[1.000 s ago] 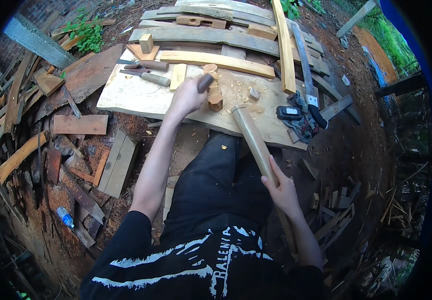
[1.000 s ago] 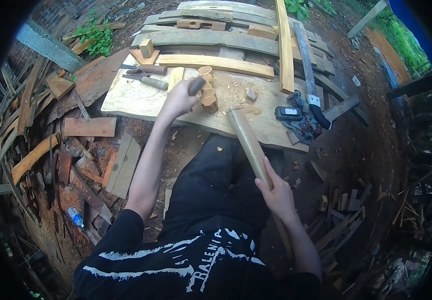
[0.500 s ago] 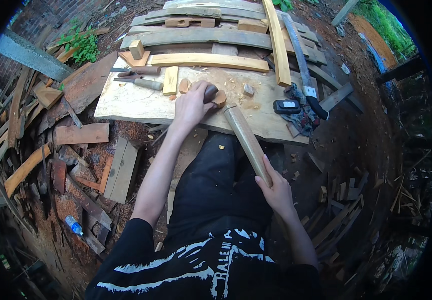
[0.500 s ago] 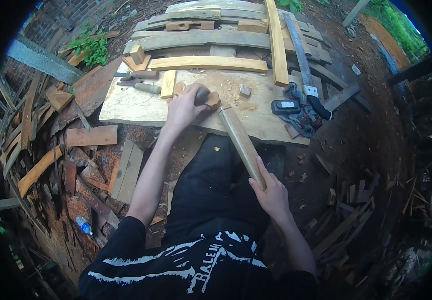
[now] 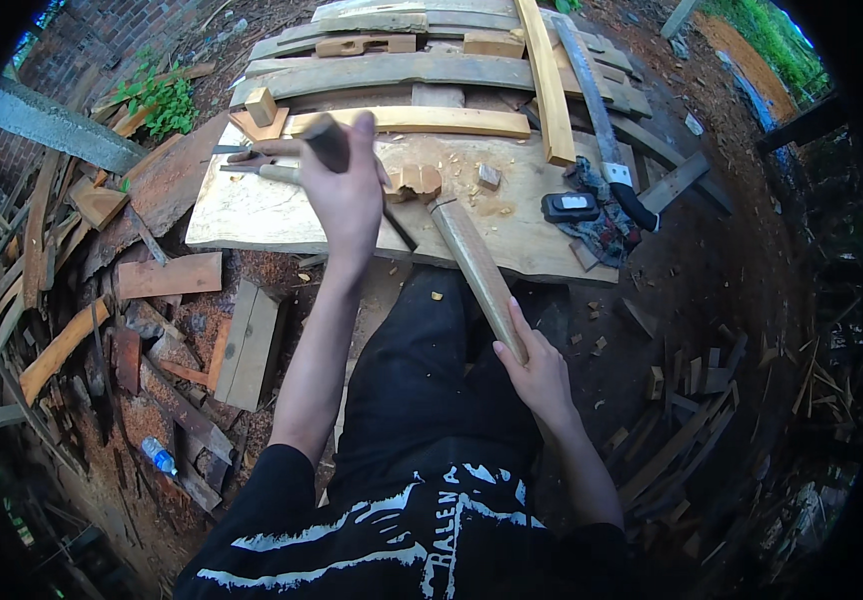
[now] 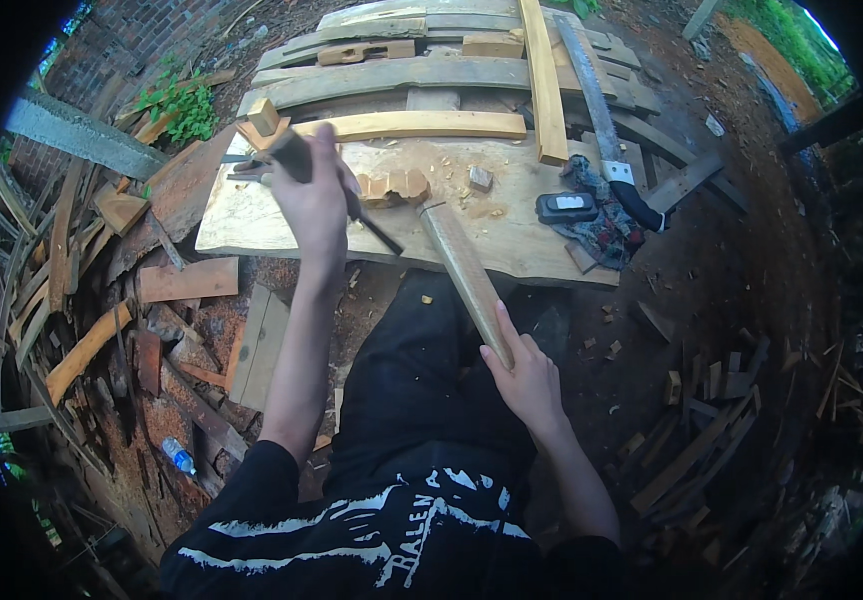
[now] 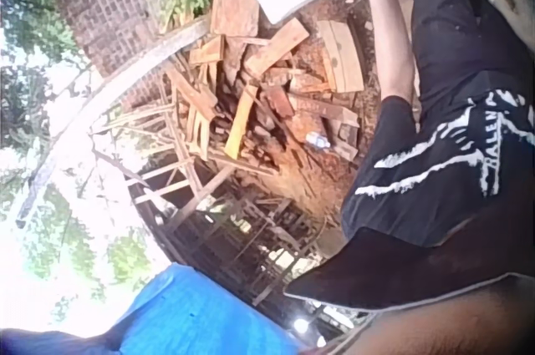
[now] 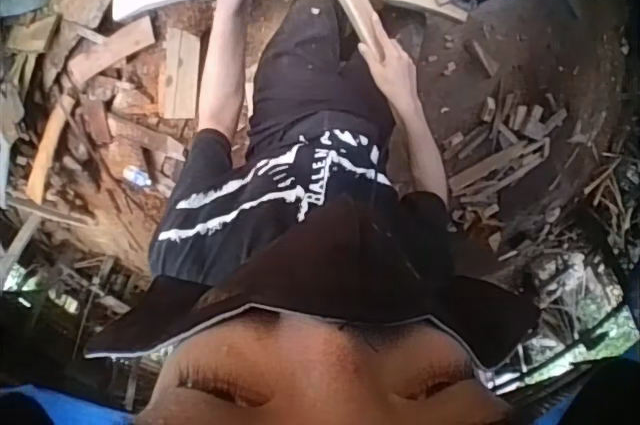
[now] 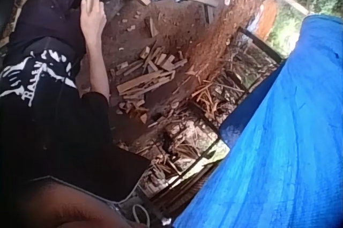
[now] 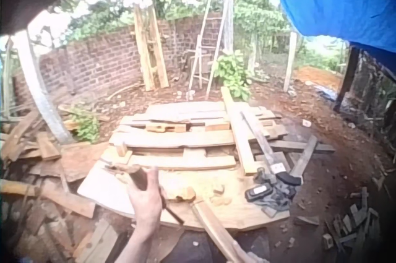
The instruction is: The person carves a decorative wooden object using a chisel and a wooden mallet.
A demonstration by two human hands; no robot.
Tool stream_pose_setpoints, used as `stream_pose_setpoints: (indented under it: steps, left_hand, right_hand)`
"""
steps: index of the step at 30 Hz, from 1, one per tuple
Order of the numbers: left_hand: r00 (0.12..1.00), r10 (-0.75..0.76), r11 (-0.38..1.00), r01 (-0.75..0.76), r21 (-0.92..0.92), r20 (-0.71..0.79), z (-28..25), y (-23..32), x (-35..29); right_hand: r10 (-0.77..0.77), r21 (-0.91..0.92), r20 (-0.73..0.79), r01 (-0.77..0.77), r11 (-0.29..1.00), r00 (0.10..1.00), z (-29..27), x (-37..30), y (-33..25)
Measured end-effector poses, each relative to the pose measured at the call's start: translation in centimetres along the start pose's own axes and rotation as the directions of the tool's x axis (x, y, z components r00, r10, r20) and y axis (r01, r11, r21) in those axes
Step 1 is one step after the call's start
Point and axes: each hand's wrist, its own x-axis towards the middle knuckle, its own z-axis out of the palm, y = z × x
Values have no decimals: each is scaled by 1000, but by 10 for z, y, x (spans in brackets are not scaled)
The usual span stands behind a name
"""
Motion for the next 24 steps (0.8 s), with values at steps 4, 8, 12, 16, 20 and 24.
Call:
stream_pose_setpoints:
  steps: [4, 8, 12, 16, 20, 24]
  left_hand:
    - [978, 198, 948, -208, -240, -62, 19, 11, 23]
    - [943, 316, 914, -331, -234, -100, 34, 6, 40]
    - [953, 301, 924, -298, -237, -27, 41, -1, 42]
    - [941, 339, 921, -326, -213, 27, 44, -6, 46]
    - [937, 346, 921, -331, -203, 41, 46, -8, 48]
    - [928, 367, 917, -350, -191, 65, 48, -9, 49]
  right_hand:
    - [8, -6, 12, -7, 1000, 1000, 0, 1, 1]
    - [11, 10, 28, -11, 1000, 1000, -1, 1, 1]
    - [23, 14, 44, -24, 1000, 999, 0, 2, 5]
    - [7, 6, 32, -7, 1000, 999, 0, 2, 8]
    - [17, 9, 50, -17, 1000, 999, -1, 3, 8]
    - [5, 11, 37, -6, 1000, 999, 1, 3, 10]
